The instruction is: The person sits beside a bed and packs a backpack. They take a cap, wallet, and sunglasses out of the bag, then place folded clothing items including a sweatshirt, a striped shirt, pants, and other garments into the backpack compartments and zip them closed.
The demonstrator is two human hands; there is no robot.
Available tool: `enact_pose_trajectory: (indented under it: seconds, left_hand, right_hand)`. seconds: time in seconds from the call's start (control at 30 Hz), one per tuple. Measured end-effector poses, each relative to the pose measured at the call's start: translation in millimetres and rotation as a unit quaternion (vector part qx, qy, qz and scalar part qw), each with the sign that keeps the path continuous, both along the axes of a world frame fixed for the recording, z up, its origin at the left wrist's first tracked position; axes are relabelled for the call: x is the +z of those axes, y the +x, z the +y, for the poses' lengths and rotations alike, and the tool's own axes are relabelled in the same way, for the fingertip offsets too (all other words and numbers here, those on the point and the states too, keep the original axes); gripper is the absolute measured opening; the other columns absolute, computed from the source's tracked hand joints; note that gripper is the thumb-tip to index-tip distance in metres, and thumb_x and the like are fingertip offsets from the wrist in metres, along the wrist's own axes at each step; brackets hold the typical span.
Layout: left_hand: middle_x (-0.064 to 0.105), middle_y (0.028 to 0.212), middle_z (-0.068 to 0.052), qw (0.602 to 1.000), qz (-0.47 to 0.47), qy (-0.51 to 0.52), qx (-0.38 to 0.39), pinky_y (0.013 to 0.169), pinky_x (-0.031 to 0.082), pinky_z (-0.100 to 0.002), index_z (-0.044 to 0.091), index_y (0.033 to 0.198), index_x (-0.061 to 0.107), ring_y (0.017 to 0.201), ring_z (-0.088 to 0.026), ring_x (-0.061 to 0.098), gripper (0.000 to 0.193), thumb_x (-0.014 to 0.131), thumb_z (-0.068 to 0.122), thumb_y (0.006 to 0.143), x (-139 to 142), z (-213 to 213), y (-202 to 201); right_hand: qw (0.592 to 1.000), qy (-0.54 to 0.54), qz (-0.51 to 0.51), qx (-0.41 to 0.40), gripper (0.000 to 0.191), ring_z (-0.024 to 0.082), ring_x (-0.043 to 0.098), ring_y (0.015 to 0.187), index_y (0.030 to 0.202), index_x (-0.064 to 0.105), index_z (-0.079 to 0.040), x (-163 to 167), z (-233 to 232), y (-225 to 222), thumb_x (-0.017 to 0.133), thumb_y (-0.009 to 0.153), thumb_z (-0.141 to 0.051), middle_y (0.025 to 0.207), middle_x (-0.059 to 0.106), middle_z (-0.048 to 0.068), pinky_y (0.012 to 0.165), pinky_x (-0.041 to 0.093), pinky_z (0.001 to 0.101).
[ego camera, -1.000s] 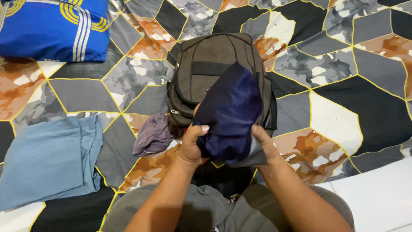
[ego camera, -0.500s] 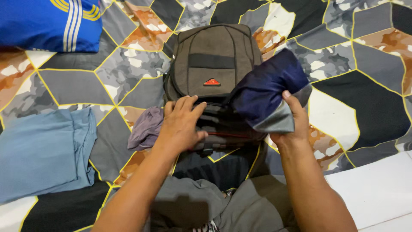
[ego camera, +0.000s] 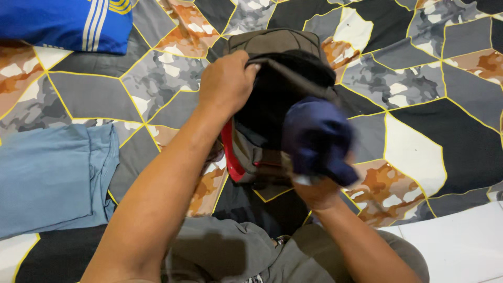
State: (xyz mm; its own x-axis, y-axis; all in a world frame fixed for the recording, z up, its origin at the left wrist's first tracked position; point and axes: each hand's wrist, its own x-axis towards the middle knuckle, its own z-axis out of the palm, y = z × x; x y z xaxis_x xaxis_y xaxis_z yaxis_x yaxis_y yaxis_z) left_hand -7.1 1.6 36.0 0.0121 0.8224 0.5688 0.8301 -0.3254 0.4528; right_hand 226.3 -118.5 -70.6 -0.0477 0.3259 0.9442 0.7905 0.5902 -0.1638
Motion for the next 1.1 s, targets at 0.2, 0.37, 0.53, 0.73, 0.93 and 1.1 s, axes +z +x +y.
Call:
enact_pose_trajectory:
  seconds: [0.2,0.37,0.53,0.73,0.93,1.1]
  left_hand:
    - [0.071,0.079,-0.019,0.999,-0.028,-0.038,-0.006,0.069,0.050,-0.056,0.007,0.083,0.067,0.079,-0.045,0.067,0.033,0.069,0.039,0.091,8.8,-2.3,3.2]
    - [0.072,0.080,-0.018,0.997,-0.036,-0.047,-0.042,0.070,0.050,-0.056,0.008,0.086,0.068,0.080,-0.044,0.067,0.031,0.068,0.038,0.091,6.3,-9.0,4.1]
    - [0.071,0.082,-0.019,0.998,-0.013,-0.051,-0.044,0.072,0.050,-0.056,0.007,0.089,0.069,0.082,-0.045,0.067,0.031,0.069,0.038,0.092,4.7,-12.5,-0.1]
    - [0.072,0.084,-0.019,0.994,-0.040,-0.087,-0.054,0.072,0.050,-0.054,0.008,0.093,0.071,0.083,-0.044,0.067,0.030,0.069,0.038,0.091,8.3,-8.4,-11.1]
    - [0.072,0.087,-0.020,0.993,-0.046,-0.103,-0.046,0.076,0.051,-0.053,0.008,0.093,0.072,0.087,-0.043,0.068,0.034,0.069,0.041,0.091,6.7,3.3,-1.7]
    - [0.073,0.090,-0.020,0.989,-0.055,-0.140,-0.017,0.079,0.052,-0.052,0.007,0.092,0.073,0.089,-0.042,0.068,0.036,0.068,0.043,0.091,-1.5,24.5,-10.5]
  right_hand:
    - [0.984,-0.106,-0.142,-0.015,0.023,0.036,0.058,0.083,0.083,0.055,-0.010,-10.3,81.5,-45.9,0.074,0.074,-0.018,0.087,0.056,0.013,0.073,0.047,0.0488]
    - [0.959,-0.132,-0.251,0.002,0.011,0.035,0.064,0.087,0.100,0.066,-0.010,-25.9,140.2,-92.9,0.063,0.093,-0.017,0.095,0.064,0.013,0.075,0.050,0.0486]
    - [0.983,-0.125,-0.123,0.058,0.046,0.043,0.065,0.110,0.131,0.060,0.003,-2.7,160.2,-126.9,0.062,0.093,-0.023,0.122,0.066,0.026,0.092,0.051,0.0527]
    - [0.773,-0.571,-0.245,0.129,0.074,0.041,0.055,0.125,0.150,0.041,-0.009,34.1,97.1,-77.8,0.070,0.085,-0.028,0.130,0.060,0.023,0.105,0.045,0.0515]
    - [0.813,-0.413,-0.402,0.079,0.074,0.043,0.026,0.148,0.150,0.042,-0.018,26.2,72.6,-41.6,0.067,0.081,-0.022,0.162,0.029,0.015,0.109,0.022,0.0715]
    - [0.772,-0.412,-0.482,0.035,0.059,0.040,0.014,0.154,0.146,0.052,-0.019,-5.2,127.1,-64.9,0.058,0.088,-0.025,0.169,0.015,0.012,0.114,0.014,0.0748]
